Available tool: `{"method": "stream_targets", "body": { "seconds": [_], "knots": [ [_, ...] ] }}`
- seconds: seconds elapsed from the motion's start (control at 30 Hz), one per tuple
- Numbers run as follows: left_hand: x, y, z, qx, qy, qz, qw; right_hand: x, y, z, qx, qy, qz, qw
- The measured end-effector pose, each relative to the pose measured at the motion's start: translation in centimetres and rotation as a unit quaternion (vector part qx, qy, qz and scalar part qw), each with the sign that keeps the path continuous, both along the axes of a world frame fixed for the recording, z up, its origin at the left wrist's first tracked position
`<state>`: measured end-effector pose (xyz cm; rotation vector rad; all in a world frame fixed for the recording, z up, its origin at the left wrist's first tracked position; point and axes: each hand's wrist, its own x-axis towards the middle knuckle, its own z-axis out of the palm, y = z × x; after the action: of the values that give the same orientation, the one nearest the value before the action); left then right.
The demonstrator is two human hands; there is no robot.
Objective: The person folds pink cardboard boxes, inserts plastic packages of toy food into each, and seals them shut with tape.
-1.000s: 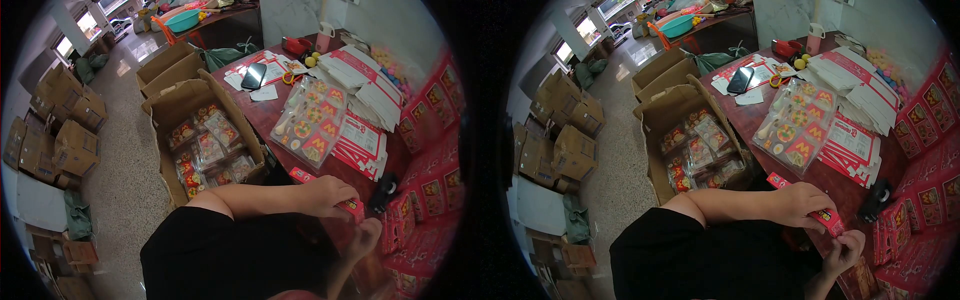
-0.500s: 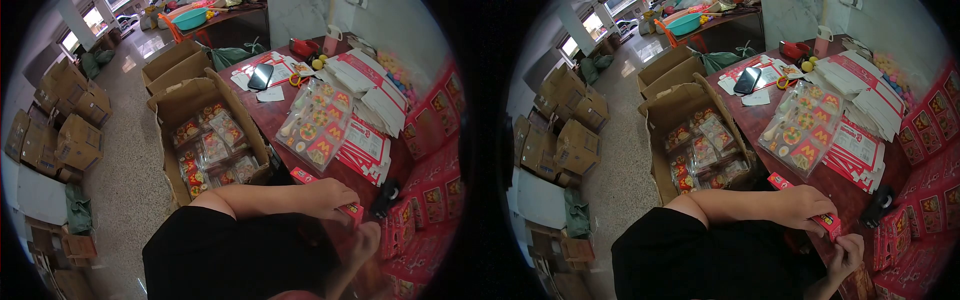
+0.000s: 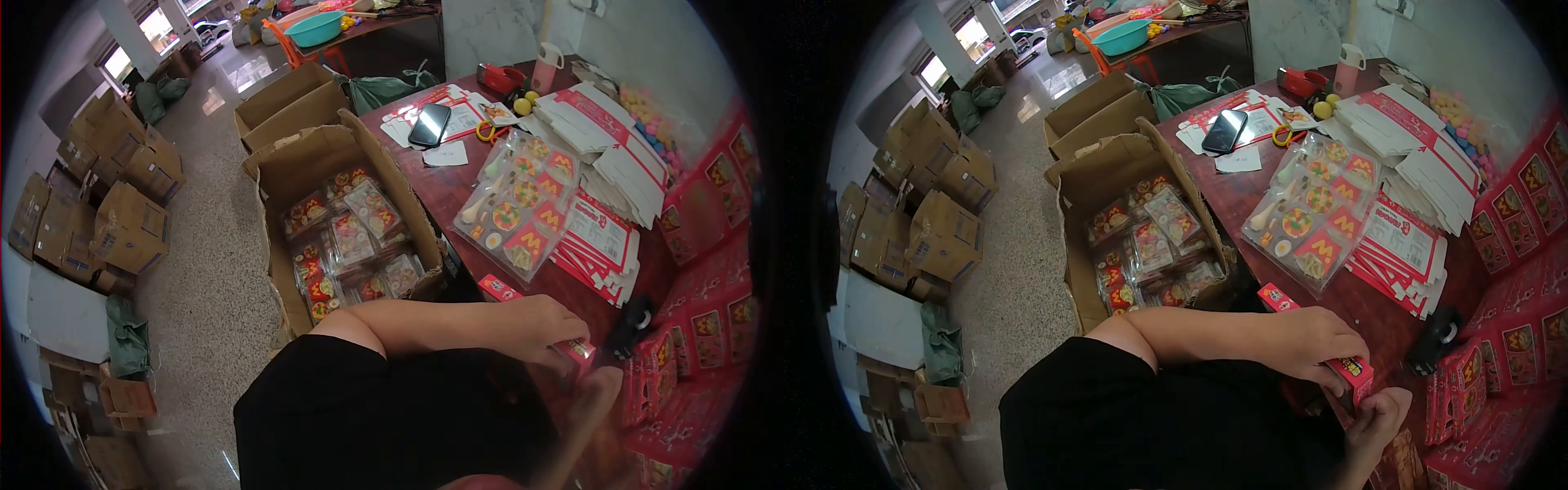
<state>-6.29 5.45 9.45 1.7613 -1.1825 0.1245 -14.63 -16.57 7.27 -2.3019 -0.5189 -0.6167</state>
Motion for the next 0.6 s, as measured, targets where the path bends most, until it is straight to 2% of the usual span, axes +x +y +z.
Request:
{"method": "stream_targets", "body": {
  "seconds": [0.23, 0.4, 0.5, 0.6],
  "knots": [
    [0.0, 0.0, 0.3, 0.013, 0.048, 0.021, 0.999, 0.5, 0.1, -1.8, 0.007, -0.088, -0.037, 0.995],
    [-0.3, -0.2, -0.1, 0.015, 0.078, 0.043, 0.996, 1.1, 0.8, -0.9, -0.068, -0.164, -0.071, 0.981],
    [-0.5, -0.4, -0.1, 0.02, 0.094, 0.056, 0.994, 1.6, 1.0, -1.1, -0.069, -0.213, -0.084, 0.971],
    [-0.4, -0.5, -0.2, 0.025, 0.095, 0.072, 0.993, 1.7, 1.1, -1.2, -0.064, -0.207, -0.09, 0.972]
  ]
}}
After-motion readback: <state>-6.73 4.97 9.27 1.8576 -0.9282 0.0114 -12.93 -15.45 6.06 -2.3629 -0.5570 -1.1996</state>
